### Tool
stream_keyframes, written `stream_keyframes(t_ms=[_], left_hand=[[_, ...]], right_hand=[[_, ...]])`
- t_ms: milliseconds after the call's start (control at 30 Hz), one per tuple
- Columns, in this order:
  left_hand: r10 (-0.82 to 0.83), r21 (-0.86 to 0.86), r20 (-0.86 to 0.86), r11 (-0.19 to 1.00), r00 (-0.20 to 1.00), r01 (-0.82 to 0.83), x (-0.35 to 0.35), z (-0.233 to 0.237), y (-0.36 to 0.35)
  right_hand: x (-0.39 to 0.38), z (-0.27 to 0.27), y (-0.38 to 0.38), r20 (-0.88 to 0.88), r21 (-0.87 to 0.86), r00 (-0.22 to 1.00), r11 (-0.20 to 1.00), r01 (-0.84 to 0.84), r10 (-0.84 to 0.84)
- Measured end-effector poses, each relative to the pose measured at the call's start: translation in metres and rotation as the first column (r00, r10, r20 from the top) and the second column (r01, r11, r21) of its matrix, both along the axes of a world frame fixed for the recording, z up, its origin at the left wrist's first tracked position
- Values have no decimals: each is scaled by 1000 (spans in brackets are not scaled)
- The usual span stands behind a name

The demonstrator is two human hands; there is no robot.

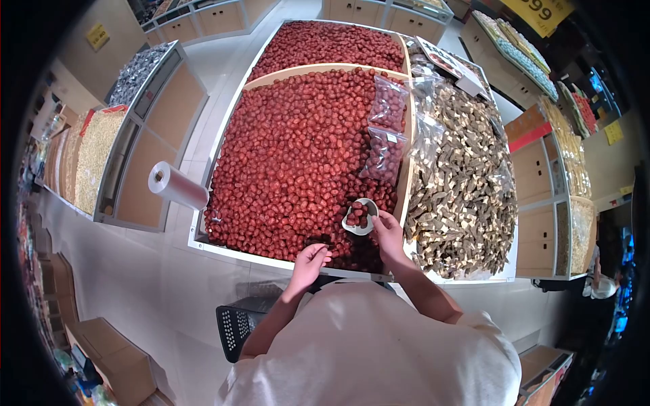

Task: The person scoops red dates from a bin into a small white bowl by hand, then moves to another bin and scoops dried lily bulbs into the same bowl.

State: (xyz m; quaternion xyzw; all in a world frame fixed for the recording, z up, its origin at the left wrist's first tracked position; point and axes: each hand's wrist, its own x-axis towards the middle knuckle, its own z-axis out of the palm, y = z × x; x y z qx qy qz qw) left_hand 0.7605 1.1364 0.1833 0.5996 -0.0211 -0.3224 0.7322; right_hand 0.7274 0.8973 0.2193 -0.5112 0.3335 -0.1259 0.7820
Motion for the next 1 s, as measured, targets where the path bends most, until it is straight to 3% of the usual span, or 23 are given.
stream_keyframes(t_ms=[100, 167, 233, 333, 567, 700, 733, 900, 1000], left_hand=[[11, 17, 5, 1000, 1000, -11, -6, 15, -5], [22, 28, 13, 999, 1000, -22, -11, 15, -7], [41, -8, -12, 999, 999, -41, -20, 13, -9], [42, 21, -44, 999, 998, -41, -32, 13, -14], [87, 71, -55, 994, 995, -83, -54, 20, -26], [108, 83, -41, 991, 993, -105, -66, 18, -25], [101, 101, 2, 990, 995, -101, -68, 19, -24], [142, 159, 22, 977, 990, -144, -80, 23, -14], [142, 161, 6, 977, 990, -141, -81, 23, -16]], right_hand=[[0, -2, -6, -10, 5, 1000, 1000, -9, 9], [3, -5, -10, -23, -331, 992, 935, -123, 122], [2, 1, -13, 14, -323, 990, 938, -129, 142], [0, -6, -19, 87, -483, 972, 863, -150, 218], [-11, -27, -37, 176, -345, 968, 932, -111, 181], [-19, -15, -41, -10, -163, 990, 977, -138, 138], [-20, -20, -43, 30, -342, 981, 924, -172, 193], [-18, -17, -40, 197, -495, 950, 861, -117, 242], [-21, 2, -40, 156, -725, 962, 687, -43, 225]])
